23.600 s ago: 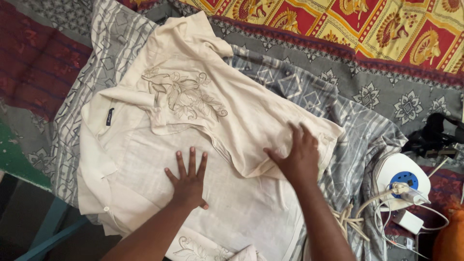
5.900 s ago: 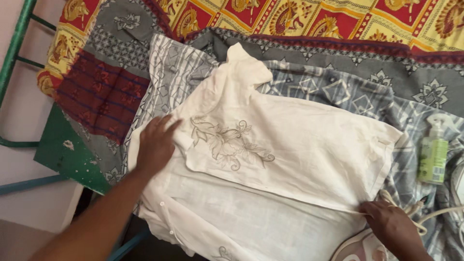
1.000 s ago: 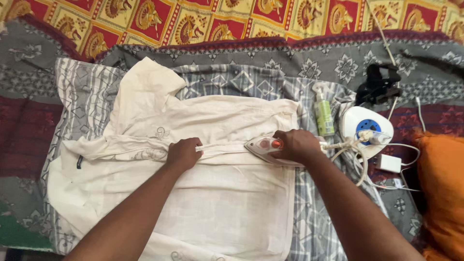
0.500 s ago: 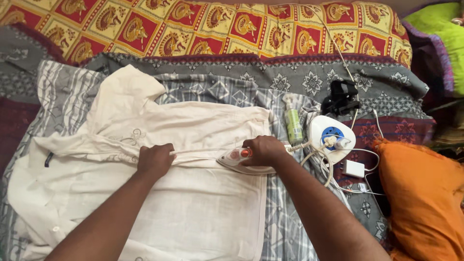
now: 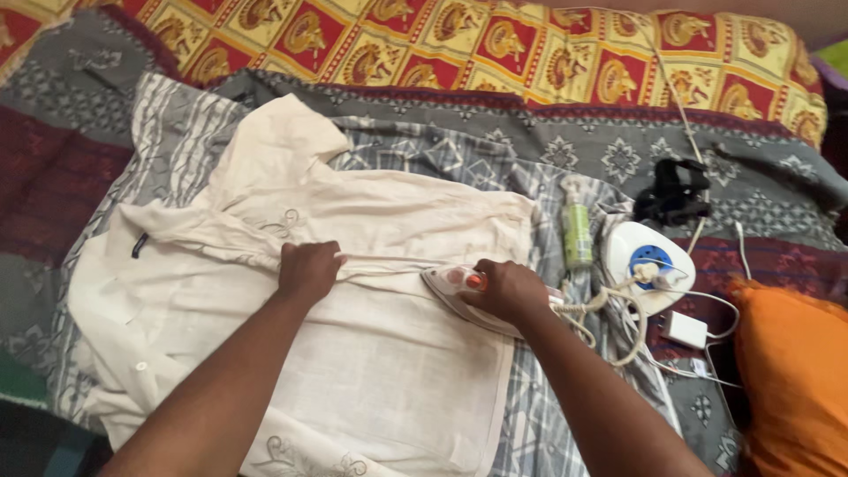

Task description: The person irons a white shirt laid out on a patterned bedspread. They use a handheld electric iron to smooth the fabric, repeatedly adjusting the shirt's position and sleeves. A spray bottle is used to apply liquid to the shirt during the process.

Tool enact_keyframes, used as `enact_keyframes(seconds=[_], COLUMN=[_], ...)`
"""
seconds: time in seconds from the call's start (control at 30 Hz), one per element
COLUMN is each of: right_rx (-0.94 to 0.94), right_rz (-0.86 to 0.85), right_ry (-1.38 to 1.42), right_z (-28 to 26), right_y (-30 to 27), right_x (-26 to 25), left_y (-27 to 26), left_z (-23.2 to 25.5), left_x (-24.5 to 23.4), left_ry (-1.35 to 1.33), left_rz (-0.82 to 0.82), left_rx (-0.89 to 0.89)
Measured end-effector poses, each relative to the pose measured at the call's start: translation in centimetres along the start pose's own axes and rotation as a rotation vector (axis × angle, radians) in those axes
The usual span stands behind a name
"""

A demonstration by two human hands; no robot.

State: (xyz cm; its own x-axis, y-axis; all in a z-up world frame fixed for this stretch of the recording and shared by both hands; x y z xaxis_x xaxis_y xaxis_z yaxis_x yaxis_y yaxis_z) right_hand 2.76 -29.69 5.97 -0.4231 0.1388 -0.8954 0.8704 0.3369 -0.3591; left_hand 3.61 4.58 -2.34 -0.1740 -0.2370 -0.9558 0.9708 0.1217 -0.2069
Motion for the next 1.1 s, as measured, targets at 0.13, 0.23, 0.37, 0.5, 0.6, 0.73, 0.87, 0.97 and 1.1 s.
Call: enact_keyframes(seconds=[0.13,0.23,0.37,0.5,0.6,0.73,0.87,0.97,1.1], right_rx=[-0.041,0.001,0.098,0.114,0.259,-0.032,-0.197,-0.215,-0.098], right_rz=[-0.111,-0.122,-0.08,0.032,-0.014,0.183,0.127,0.025,-0.116], right_ry=[-0.077,-0.078,-0.035,-0.022,-0.02,-0.062,-0.086,-0.139,-0.205], right_z=[0.2,0.6,1.0,1.8,3.0,3.6,3.2,3.0,4.0], right_y=[-0.6,-1.7,-3.1,-4.7,-4.6,-2.5,0.7,2.1,2.1], right_x=[-0.5,-0.4,-0.1,-0.9,-2.8,-5.1,-3.8,-2.2,-1.7], left_y=[1.0,1.0,0.7,1.4,2.3,3.1,4.1,5.0,6.3], left_z=[-0.5,-1.0,-1.6,-2.5,-2.6,-2.6,-2.5,-2.9,-4.4], left_x=[-1.7,-2.1,-1.1,0.9,2.0,1.5,0.5,-0.2,-0.9], left_ry=[0.08,0.124,0.1,-0.014,-0.082,-0.124,-0.152,-0.21,-0.319], left_rz=[0.08,0.156,0.307,0.314,0.309,0.117,-0.078,-0.106,-0.144], left_rx=[0.042,0.062,0.091,0.11,0.107,0.027,-0.049,-0.069,-0.036])
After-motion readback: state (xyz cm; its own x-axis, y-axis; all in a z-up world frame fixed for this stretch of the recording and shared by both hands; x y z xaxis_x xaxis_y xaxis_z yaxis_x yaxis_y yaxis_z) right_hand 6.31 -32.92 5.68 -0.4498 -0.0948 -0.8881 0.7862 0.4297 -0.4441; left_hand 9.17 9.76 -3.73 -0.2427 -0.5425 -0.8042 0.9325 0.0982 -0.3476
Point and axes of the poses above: each hand's wrist, its own y-axis towards the middle knuckle, its own x-axis out of the palm, z = x × y, the point moved 1 cm from there along y, towards the middle knuckle, and after that the axes turned 11 degrees about -x, right-handed, at the moved point
